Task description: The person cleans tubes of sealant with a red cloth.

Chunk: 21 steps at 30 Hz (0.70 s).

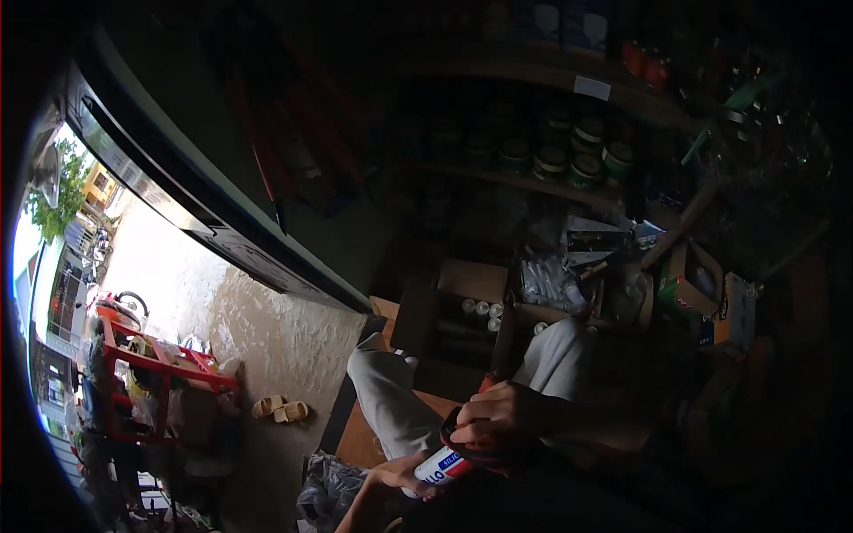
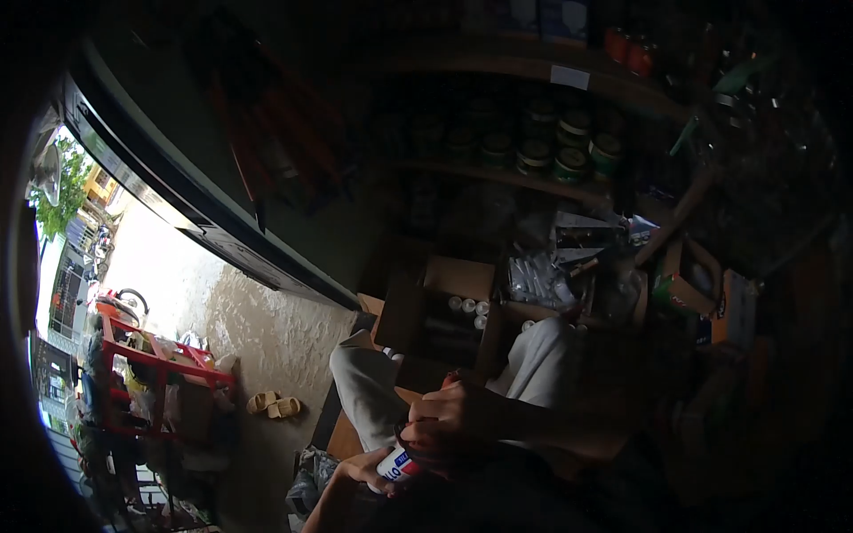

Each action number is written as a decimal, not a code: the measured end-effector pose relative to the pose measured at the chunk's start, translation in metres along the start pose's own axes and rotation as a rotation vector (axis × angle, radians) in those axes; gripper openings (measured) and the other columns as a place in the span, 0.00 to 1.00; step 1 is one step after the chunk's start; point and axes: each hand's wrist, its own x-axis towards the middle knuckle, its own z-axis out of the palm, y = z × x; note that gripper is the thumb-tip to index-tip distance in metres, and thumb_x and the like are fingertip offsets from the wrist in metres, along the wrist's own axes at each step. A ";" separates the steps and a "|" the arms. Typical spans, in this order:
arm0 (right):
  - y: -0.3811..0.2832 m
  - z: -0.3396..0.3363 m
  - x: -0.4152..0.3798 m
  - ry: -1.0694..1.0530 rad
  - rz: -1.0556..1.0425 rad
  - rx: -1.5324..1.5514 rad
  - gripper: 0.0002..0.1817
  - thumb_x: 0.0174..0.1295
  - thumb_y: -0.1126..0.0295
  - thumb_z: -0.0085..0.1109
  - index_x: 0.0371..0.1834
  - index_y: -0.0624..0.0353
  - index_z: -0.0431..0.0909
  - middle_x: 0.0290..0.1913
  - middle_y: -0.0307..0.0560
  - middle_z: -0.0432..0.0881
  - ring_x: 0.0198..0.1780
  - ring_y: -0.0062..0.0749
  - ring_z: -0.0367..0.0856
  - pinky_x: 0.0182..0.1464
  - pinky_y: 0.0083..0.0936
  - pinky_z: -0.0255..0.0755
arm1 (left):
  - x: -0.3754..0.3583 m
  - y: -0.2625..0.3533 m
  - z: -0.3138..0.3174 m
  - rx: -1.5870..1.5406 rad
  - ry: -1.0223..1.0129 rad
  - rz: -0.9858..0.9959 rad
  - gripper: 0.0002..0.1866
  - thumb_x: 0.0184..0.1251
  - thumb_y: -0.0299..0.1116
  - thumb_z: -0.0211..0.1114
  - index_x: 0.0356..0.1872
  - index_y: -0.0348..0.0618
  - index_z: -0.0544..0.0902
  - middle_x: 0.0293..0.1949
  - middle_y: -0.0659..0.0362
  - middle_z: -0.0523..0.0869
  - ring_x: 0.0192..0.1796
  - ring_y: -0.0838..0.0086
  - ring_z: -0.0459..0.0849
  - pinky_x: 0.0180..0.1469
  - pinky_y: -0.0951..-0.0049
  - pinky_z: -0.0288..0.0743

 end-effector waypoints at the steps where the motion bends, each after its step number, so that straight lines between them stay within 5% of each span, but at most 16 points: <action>1: 0.000 0.000 -0.013 -0.026 0.289 0.343 0.15 0.57 0.66 0.66 0.47 0.52 0.79 0.38 0.36 0.79 0.30 0.27 0.82 0.30 0.24 0.78 | -0.010 0.047 0.017 0.224 0.222 -0.176 0.27 0.54 0.39 0.77 0.53 0.35 0.79 0.36 0.53 0.87 0.34 0.73 0.87 0.38 0.73 0.82; 3: 0.009 0.008 -0.038 -0.021 0.429 0.128 0.18 0.56 0.64 0.68 0.49 0.53 0.80 0.38 0.38 0.79 0.34 0.28 0.85 0.32 0.23 0.80 | -0.007 0.060 0.021 0.566 0.483 -0.016 0.33 0.45 0.41 0.81 0.51 0.33 0.80 0.39 0.51 0.88 0.38 0.68 0.87 0.41 0.68 0.82; 4: 0.002 0.004 -0.037 0.039 0.593 0.199 0.15 0.58 0.57 0.67 0.41 0.54 0.77 0.37 0.45 0.83 0.32 0.42 0.86 0.35 0.34 0.81 | -0.004 0.090 0.039 1.002 0.672 0.099 0.33 0.42 0.44 0.81 0.49 0.35 0.84 0.37 0.49 0.89 0.37 0.59 0.89 0.42 0.63 0.81; 5: 0.002 0.009 -0.047 0.063 0.635 0.111 0.15 0.59 0.56 0.66 0.41 0.54 0.78 0.38 0.47 0.83 0.33 0.42 0.86 0.37 0.34 0.81 | 0.000 0.097 0.049 1.126 0.860 -0.167 0.32 0.44 0.52 0.79 0.47 0.39 0.84 0.36 0.48 0.90 0.36 0.57 0.89 0.47 0.60 0.80; 7: 0.006 0.018 -0.059 0.098 0.710 -0.063 0.16 0.61 0.55 0.64 0.41 0.56 0.78 0.41 0.50 0.84 0.36 0.43 0.86 0.41 0.35 0.80 | 0.005 0.089 0.036 1.387 0.981 -0.062 0.30 0.42 0.52 0.79 0.42 0.39 0.85 0.32 0.48 0.88 0.34 0.55 0.88 0.45 0.60 0.78; 8: -0.006 0.004 -0.051 0.105 1.113 0.251 0.18 0.64 0.51 0.60 0.43 0.55 0.79 0.45 0.51 0.84 0.44 0.43 0.85 0.50 0.32 0.77 | 0.008 0.090 0.037 1.451 1.011 0.016 0.28 0.40 0.47 0.79 0.41 0.39 0.84 0.31 0.51 0.87 0.33 0.58 0.87 0.42 0.60 0.75; 11: 0.009 0.023 -0.080 0.278 1.324 0.758 0.21 0.66 0.48 0.58 0.49 0.54 0.80 0.52 0.47 0.83 0.57 0.37 0.79 0.60 0.28 0.69 | 0.020 0.084 0.031 1.689 1.097 0.179 0.28 0.39 0.43 0.78 0.44 0.41 0.83 0.33 0.53 0.87 0.37 0.61 0.87 0.42 0.60 0.74; 12: 0.019 0.036 -0.101 0.214 1.312 0.792 0.23 0.67 0.48 0.57 0.54 0.54 0.79 0.56 0.45 0.80 0.65 0.32 0.71 0.66 0.27 0.63 | 0.023 0.086 0.032 1.722 1.101 0.192 0.28 0.38 0.40 0.76 0.46 0.42 0.82 0.36 0.55 0.86 0.40 0.63 0.86 0.43 0.60 0.75; 14: 0.020 0.055 -0.122 0.088 1.096 0.375 0.25 0.67 0.47 0.58 0.56 0.55 0.79 0.57 0.46 0.79 0.67 0.29 0.68 0.68 0.26 0.60 | 0.030 0.076 0.018 1.724 1.103 0.251 0.27 0.40 0.41 0.77 0.45 0.41 0.83 0.33 0.54 0.86 0.38 0.60 0.86 0.40 0.59 0.75; 16: 0.016 0.066 -0.122 0.368 1.325 0.477 0.25 0.64 0.46 0.61 0.53 0.56 0.79 0.52 0.46 0.81 0.61 0.29 0.74 0.64 0.26 0.66 | 0.036 0.072 0.016 1.594 1.067 0.193 0.27 0.41 0.42 0.77 0.43 0.40 0.83 0.31 0.52 0.86 0.36 0.58 0.87 0.39 0.59 0.76; 19: 0.007 0.040 -0.101 0.546 1.327 0.544 0.23 0.62 0.47 0.62 0.47 0.57 0.80 0.43 0.43 0.84 0.50 0.30 0.82 0.56 0.24 0.73 | 0.056 0.077 0.024 1.269 0.910 0.074 0.27 0.45 0.46 0.79 0.40 0.36 0.82 0.29 0.45 0.87 0.34 0.51 0.88 0.37 0.57 0.80; 20: 0.009 0.042 -0.104 0.639 1.166 0.589 0.20 0.60 0.52 0.64 0.41 0.58 0.80 0.36 0.42 0.84 0.38 0.34 0.85 0.46 0.24 0.78 | 0.061 0.070 0.017 1.129 0.811 0.054 0.27 0.46 0.46 0.79 0.42 0.35 0.82 0.31 0.44 0.88 0.35 0.54 0.89 0.39 0.58 0.80; 21: 0.011 0.039 -0.112 0.537 1.032 0.464 0.19 0.59 0.53 0.64 0.41 0.59 0.80 0.36 0.44 0.84 0.37 0.34 0.85 0.45 0.25 0.79 | 0.064 0.061 0.010 0.985 0.716 0.025 0.27 0.47 0.45 0.79 0.43 0.34 0.82 0.33 0.44 0.88 0.36 0.57 0.90 0.41 0.59 0.81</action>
